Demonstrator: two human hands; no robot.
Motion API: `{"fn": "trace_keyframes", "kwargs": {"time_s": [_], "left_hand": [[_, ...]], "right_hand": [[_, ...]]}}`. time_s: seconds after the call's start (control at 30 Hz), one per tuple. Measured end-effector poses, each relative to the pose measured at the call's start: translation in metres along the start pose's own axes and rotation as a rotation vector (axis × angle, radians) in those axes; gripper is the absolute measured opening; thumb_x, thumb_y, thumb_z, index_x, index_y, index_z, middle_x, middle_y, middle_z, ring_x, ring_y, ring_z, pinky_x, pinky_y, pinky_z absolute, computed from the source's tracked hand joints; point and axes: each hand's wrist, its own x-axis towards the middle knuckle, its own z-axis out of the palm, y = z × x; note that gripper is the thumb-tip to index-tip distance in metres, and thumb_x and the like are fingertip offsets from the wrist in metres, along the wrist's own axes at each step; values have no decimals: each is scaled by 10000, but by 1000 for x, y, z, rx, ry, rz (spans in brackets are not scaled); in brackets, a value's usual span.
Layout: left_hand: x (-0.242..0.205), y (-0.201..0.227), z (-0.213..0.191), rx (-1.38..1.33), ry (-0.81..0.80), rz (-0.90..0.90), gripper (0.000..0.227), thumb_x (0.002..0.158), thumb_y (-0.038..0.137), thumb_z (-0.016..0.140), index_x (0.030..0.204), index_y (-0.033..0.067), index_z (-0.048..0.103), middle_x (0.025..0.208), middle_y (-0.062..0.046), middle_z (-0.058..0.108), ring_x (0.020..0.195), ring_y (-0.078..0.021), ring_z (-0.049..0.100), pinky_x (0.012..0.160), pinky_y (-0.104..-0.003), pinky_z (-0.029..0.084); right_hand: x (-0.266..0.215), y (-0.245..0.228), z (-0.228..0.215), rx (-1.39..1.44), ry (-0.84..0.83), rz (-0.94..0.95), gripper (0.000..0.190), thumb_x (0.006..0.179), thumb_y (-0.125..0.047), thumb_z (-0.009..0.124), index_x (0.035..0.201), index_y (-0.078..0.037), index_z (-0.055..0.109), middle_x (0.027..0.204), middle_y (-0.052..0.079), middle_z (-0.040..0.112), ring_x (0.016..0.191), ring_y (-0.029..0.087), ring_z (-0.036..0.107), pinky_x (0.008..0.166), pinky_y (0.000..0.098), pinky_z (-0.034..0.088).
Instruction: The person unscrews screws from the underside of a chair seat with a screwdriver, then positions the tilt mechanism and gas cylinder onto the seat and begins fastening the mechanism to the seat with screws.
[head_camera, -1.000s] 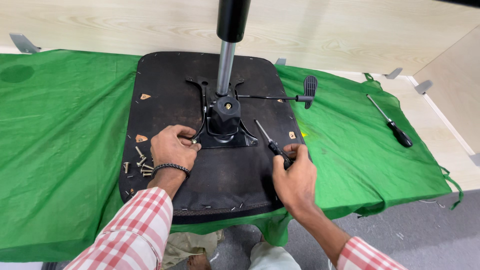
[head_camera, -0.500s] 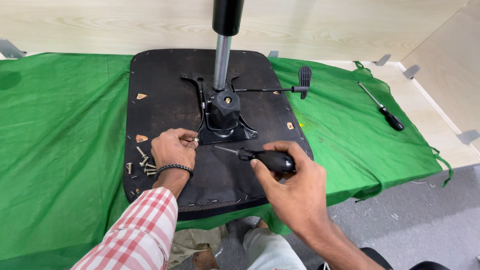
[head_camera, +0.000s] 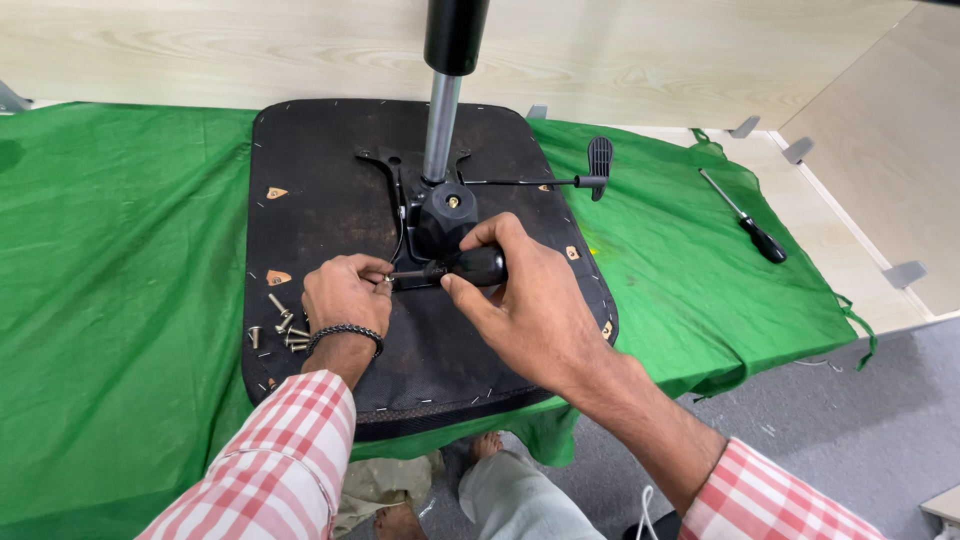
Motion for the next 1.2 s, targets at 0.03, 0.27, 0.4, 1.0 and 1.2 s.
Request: {"fn": "trace_keyframes", "kwargs": {"time_s": [0.03,0.27,0.4,1.0,1.2], "left_hand": [[0,0,-1,-2,1,-4,175,845,53,790,989,146,825,941,-32,778,846,-152,747,827,-318,617],[4,1,-1,12,-39,-36,179,851,55,786,998,152,820,930,-19,764,847,-146,741,833,-316,620],[6,0,-1,37,-43,21,165,843,47,788,977,138,821,973,-19,752,860,-140,734,836,-322,622],[7,-1,3,-64,7,26,146,778,42,827,922,66,817,928,-59,777,805,-183,772,771,-317,635],[5,-8,12,-168,70,59,156,759,15,819,912,43,812,967,-56,772,788,-169,771,732,-299,644]], "right_hand": [[1,-1,-1,-21,-16,-5,369,869,-232,763,1110,-31,571,746,111,709,605,215,711,561,366,544],[15,-3,-5,-42,-35,-139,365,883,-227,762,1083,-22,537,700,120,675,613,252,679,553,396,511],[32,-3,-9,-83,-74,-146,434,879,-222,754,1131,-32,456,606,159,619,560,303,656,519,434,462],[82,-11,-3,77,-278,-439,345,933,-100,571,1250,-50,442,1125,151,671,697,204,676,618,389,519],[90,-14,-2,60,-332,-340,256,995,-158,578,1231,-96,497,819,87,678,601,152,622,556,367,477]]}}
